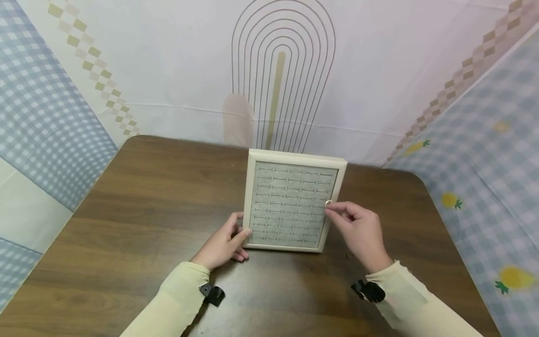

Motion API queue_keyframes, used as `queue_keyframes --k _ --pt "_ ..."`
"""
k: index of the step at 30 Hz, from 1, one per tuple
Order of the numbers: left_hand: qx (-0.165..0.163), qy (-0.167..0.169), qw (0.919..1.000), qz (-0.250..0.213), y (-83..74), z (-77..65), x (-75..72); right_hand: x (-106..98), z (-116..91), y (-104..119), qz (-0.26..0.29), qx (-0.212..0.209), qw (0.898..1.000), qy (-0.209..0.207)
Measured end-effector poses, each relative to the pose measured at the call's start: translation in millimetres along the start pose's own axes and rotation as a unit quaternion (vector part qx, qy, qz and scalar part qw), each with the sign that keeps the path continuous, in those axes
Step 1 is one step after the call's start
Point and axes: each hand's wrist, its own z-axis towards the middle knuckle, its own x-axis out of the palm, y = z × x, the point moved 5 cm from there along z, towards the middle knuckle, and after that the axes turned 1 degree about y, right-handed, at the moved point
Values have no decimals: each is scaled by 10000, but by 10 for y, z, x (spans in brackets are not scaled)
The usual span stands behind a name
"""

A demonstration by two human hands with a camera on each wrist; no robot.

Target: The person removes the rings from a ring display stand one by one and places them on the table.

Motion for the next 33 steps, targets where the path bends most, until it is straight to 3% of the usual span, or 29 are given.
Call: queue_keyframes --k 18,27,33 --pt "-17 54 10000 -63 -8 -8 6 -15 -114 -161 -101 123 9999 -21" --pt "-10 10 9999 -101 -7 -4 12 28 -224 -320 -69 561 9981 246" --pt "-48 7 10000 -29 12 12 11 52 -310 -431 2 737 9971 198"
